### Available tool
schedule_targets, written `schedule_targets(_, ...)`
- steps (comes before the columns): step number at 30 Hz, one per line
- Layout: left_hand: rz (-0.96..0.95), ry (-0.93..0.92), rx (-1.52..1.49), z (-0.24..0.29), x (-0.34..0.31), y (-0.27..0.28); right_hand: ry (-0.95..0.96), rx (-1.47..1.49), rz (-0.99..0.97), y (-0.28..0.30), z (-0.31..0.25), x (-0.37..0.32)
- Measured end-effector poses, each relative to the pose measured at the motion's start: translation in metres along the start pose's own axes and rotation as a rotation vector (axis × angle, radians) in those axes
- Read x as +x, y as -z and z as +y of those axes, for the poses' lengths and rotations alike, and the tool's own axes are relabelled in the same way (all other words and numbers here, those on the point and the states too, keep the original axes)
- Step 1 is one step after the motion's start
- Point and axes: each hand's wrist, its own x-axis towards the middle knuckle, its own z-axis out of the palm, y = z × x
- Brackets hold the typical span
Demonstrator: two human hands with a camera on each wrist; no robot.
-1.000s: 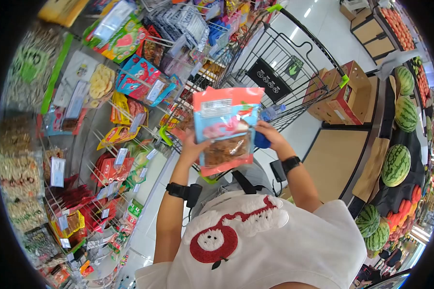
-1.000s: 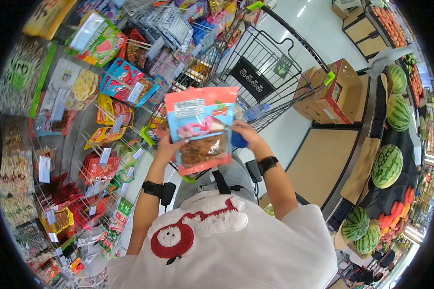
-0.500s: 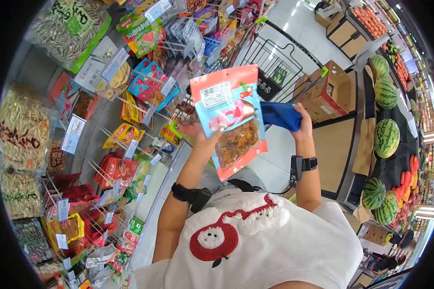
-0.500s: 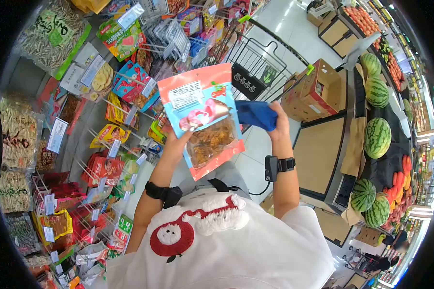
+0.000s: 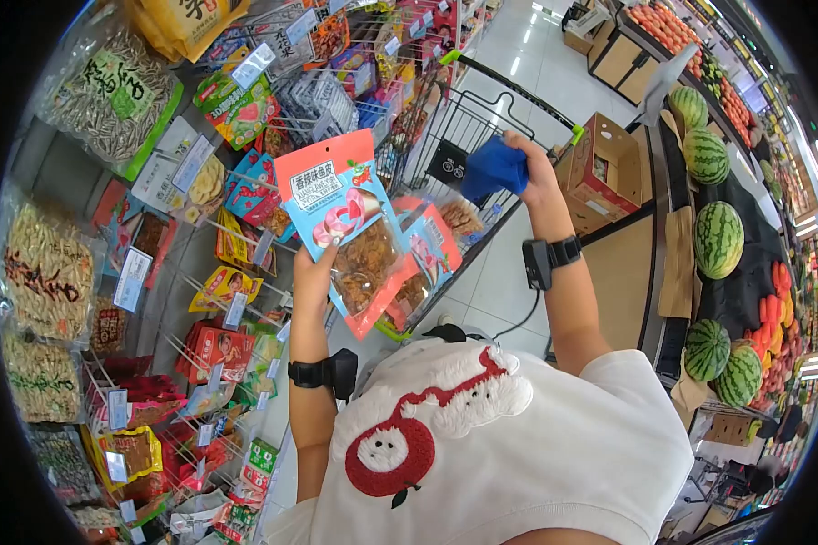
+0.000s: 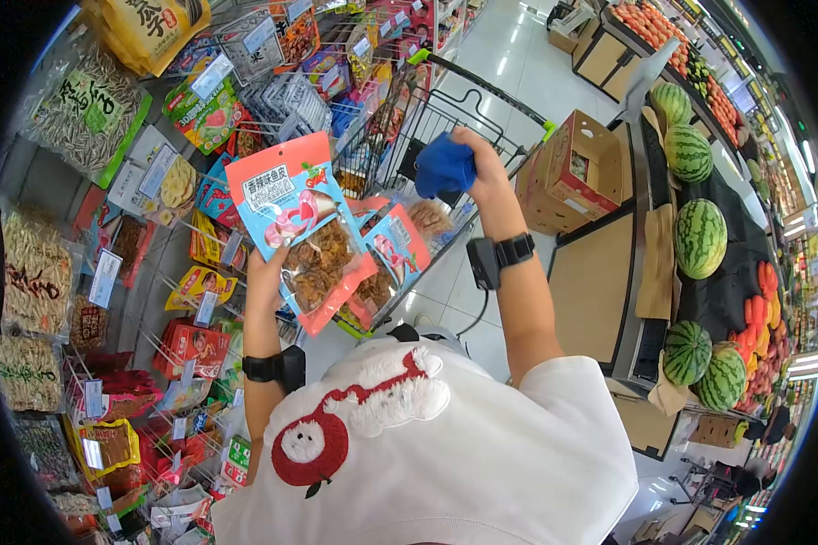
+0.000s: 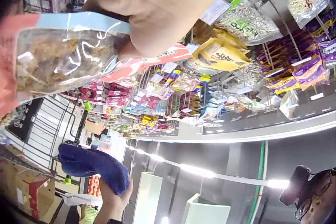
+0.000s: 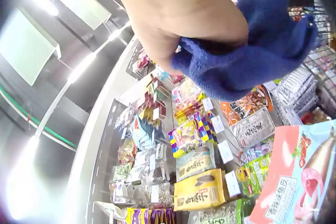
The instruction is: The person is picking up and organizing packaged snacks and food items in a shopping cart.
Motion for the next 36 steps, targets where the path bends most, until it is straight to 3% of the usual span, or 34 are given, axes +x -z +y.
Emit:
schedule_targets(5, -0.021, -0.021, 0.025, 0.000, 0.001, -0.021, 0.069, -0.007, -0.168, -0.050, -0.005, -0.033)
schedule_targets(7, -0.065, 0.052, -0.051, -0.007, 0.005, -0.023, 0.073, -0.151, -0.393, -0.074, 0.000, -0.050)
schedule_targets(9, -0.103, -0.006, -0.073, 0.004, 0.003, -0.040, 0.153, -0.327, -0.534, -0.089, 0.014, -0.058)
schedule_targets(13, -0.216, -0.064, -0.126, 0.035, -0.009, -0.065, 0.805, -1.372, -0.810, -0.121, 0.031, -0.068)
schedule_targets(14, -0.204, -0.089, -0.127, 0.039, -0.011, -0.068, 0.940, -1.587, -0.718, -0.121, 0.035, -0.073)
schedule_targets(17, -0.274, -0.078, -0.026, 0.054, -0.018, -0.064, 1.109, -1.774, -0.532, -0.122, 0.032, -0.072)
schedule_targets(21, -0.337, -0.175, 0.229, 0.056, -0.019, -0.067, 1.111, -1.566, -0.452, -0.120, 0.037, -0.052)
schedule_targets(23, -0.277, -0.229, 0.325, 0.056, -0.017, -0.069, 1.098, -1.567, -0.560, -0.123, 0.042, -0.050)
schedule_targets(25, -0.191, -0.148, 0.185, 0.051, -0.010, -0.064, 1.105, -1.585, -0.661, -0.120, 0.051, -0.047)
schedule_targets(26, -0.145, -0.110, 0.113, 0.051, -0.007, -0.062, 1.007, -1.548, -0.708, -0.120, 0.052, -0.050)
schedule_targets(29, -0.001, -0.142, -0.139, 0.055, -0.009, -0.065, 0.965, -1.554, -0.754, -0.111, 0.064, -0.058)
schedule_targets(36, -0.030, -0.133, -0.131, 0.061, -0.017, -0.056, 0.894, -1.380, -0.822, -0.091, 0.070, -0.073)
